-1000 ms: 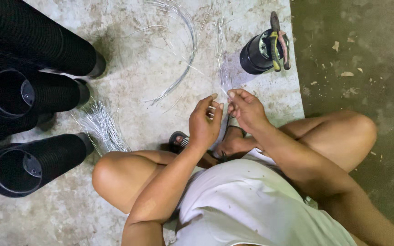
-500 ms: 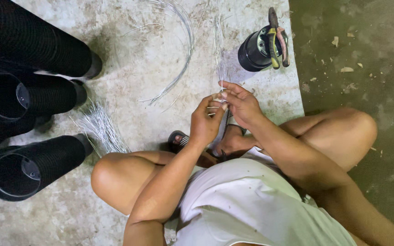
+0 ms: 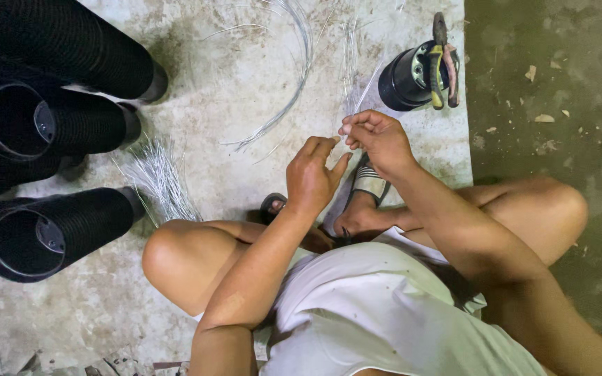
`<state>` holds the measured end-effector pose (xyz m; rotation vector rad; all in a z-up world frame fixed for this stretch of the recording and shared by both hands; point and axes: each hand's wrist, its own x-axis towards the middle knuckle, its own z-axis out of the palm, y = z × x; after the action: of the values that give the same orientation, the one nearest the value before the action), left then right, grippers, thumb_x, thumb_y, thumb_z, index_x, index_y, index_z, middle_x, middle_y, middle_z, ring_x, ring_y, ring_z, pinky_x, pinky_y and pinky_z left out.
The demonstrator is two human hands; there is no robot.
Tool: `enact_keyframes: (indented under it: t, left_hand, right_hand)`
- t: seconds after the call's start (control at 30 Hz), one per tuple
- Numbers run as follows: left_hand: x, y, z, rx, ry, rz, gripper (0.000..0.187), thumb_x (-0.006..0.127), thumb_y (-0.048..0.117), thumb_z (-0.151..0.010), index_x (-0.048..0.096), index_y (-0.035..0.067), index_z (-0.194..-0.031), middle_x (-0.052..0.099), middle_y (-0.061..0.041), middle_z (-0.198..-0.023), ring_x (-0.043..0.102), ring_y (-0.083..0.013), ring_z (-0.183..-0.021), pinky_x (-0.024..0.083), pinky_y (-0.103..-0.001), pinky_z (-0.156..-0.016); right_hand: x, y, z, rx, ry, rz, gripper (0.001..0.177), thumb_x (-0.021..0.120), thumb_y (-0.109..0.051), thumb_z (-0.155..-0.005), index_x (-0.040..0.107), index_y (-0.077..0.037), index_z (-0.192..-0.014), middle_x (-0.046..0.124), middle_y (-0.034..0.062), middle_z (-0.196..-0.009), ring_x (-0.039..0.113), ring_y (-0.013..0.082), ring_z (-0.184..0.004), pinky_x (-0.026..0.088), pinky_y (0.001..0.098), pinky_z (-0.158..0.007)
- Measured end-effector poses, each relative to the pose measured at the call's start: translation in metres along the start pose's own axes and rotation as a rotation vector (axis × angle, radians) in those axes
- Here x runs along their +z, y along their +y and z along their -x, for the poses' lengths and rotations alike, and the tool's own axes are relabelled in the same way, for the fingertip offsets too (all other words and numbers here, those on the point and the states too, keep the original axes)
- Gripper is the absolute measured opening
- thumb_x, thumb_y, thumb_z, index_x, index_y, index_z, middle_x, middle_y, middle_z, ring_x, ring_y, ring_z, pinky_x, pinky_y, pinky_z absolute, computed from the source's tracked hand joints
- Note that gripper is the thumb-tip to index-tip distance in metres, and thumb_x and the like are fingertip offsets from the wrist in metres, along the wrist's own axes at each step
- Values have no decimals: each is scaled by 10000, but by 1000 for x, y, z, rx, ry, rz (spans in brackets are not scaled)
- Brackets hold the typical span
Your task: The person sits on the floor and uses pliers to cut thin metal wires into short pieces. They repeatedly pick up wire strands, cut them, and place the cut pieces on the floor.
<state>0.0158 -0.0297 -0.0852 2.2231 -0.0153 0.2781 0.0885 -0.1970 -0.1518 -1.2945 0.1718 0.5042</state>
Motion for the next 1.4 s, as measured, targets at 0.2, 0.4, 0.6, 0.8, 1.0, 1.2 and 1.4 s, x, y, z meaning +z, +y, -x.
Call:
enact_keyframes:
  t: [0.2,0.4,0.6,0.8,1.0,1.2,1.4]
  left_hand:
    - [10,-15,1,-313,-70,364,254,810,138,-864,747,15,-1077,722,-81,-862,690,-152,-711,555,-293,-630]
    - [18,-29,-1,-597,-135,694,213,776,159,-912,754,-18,-1029,731,-39,-774,671,-75,-658,558,-230,-606]
    - [15,-27,-1,-556,-134,762,166,741,124,-949,754,-19,-1031,735,-43,-797,671,-69,-674,553,-224,-621]
    - [14,-34,-3,-577,-208,877,160,733,121,-959,745,-20,-1033,749,-51,-828,677,-78,-688,566,-226,-645]
    - [9,-28,-8,-563,-219,979,171,733,120,-963,743,-22,-1057,749,-61,-868,686,-91,-711,580,-243,-669]
    - [-13,2,-3,-63,10,219,219,750,142,-923,727,28,-1109,704,-86,-998,723,-218,-806,556,-318,-646]
    - [-10,10,-9,129,72,-27,174,744,119,-942,729,57,-1104,700,-92,-992,706,-298,-840,559,-382,-722]
  right_hand:
    - [1,-5,1,15,-7,-39,135,711,-47,-958,685,-11,-1086,756,83,-952,668,98,-763,537,240,-708]
    - [-1,-11,6,-7,-92,35,135,701,-44,-967,687,-3,-1095,754,83,-990,709,116,-859,575,255,-792]
    - [-6,-12,7,-42,-140,167,137,713,-27,-964,685,4,-1094,738,70,-1004,697,113,-891,568,259,-824]
    - [-11,-3,7,-56,-215,-3,88,659,-33,-1013,664,-11,-1099,712,70,-1007,698,140,-914,576,300,-864]
    - [-13,0,9,-48,-291,-260,78,627,-4,-1033,644,-6,-1110,700,85,-1040,686,161,-953,566,333,-898]
    - [-6,-6,10,-145,-129,26,93,667,36,-990,655,9,-1079,707,83,-1008,684,133,-925,575,293,-872]
    - [1,-13,11,-162,-127,135,109,687,26,-984,681,30,-1092,725,82,-1003,697,115,-934,591,282,-877]
